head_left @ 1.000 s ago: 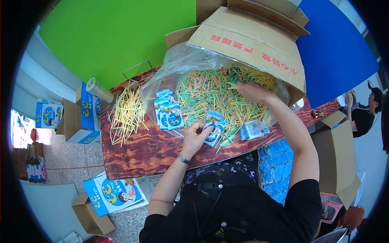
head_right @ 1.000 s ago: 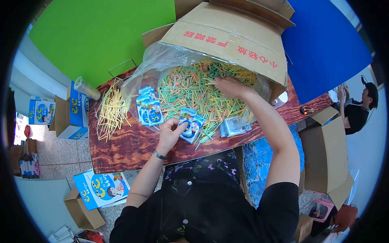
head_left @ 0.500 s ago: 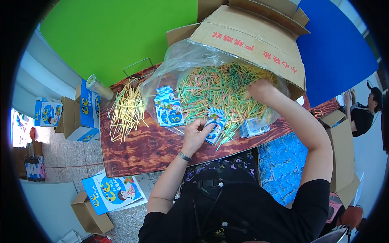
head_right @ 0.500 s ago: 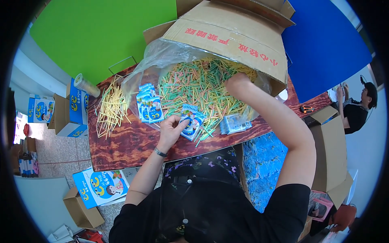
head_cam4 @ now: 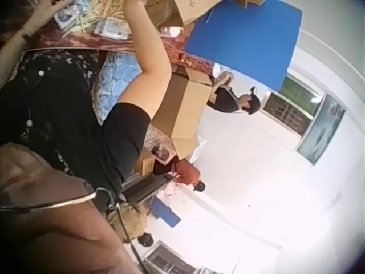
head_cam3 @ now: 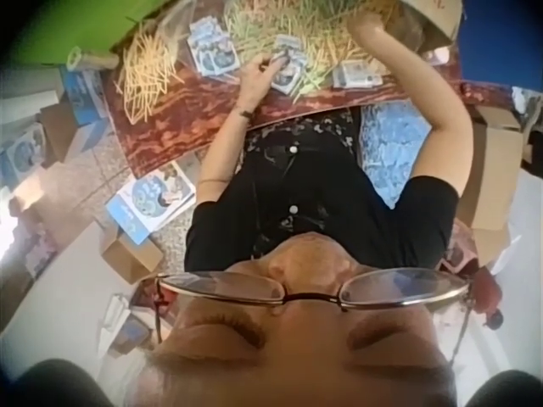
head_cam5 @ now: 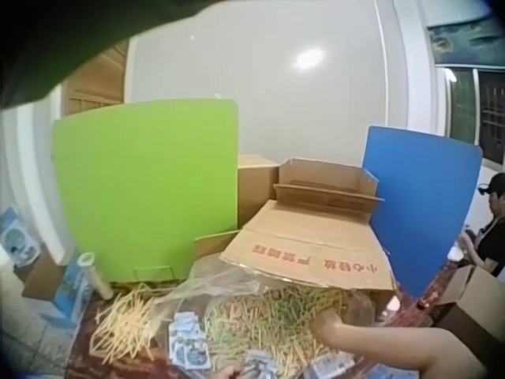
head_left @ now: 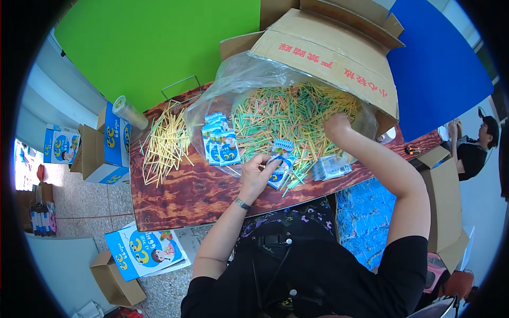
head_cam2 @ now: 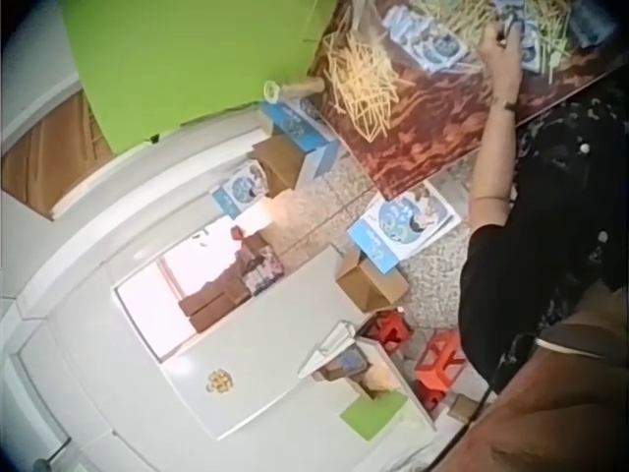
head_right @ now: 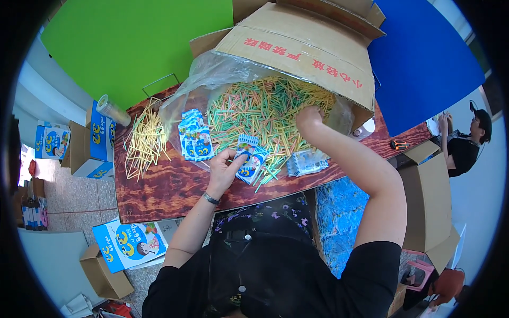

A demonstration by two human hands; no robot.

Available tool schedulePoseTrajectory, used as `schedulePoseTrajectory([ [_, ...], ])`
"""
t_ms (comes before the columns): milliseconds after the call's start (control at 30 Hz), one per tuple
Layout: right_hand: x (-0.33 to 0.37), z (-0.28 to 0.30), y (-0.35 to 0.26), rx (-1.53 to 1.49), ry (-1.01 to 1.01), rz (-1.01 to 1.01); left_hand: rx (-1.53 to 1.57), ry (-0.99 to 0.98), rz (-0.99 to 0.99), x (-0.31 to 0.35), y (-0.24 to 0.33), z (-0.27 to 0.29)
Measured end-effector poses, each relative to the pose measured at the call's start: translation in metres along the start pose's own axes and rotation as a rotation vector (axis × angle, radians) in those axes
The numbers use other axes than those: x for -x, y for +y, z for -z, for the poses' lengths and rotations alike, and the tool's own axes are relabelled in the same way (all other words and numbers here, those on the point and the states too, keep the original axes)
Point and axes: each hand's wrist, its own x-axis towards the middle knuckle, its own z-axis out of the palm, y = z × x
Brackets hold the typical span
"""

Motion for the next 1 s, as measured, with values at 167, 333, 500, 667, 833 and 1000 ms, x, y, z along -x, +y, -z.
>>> schedulePoseTrajectory([
  [167, -0.003, -0.019, -0.015, 0.023, 0.010, 0.033, -0.026, -0.059, -0.033, -0.003, 0.000, -0.004],
  [333, -0.003, -0.030, -0.028, -0.115, 0.149, 0.039, -0.057, -0.039, -0.048, 0.000, -0.002, -0.006],
  [500, 0.012, -0.006, 0.018, -0.188, 0.054, 0.083, -0.057, -0.050, -0.039, 0.002, -0.006, 0.001],
  [667, 0.060, 0.042, 0.081, -0.668, -0.128, 0.192, -0.002, -0.033, 0.009, -0.001, 0.010, -0.006],
  [833, 0.066, 0.048, 0.087, -1.224, -0.299, 0.582, -0.101, 0.024, -0.148, -0.013, 0.000, -0.011],
  [1000, 0.080, 0.073, 0.068, -1.256, -0.286, 0.748, -0.172, 0.109, -0.208, -0.021, 0.008, -0.014],
])
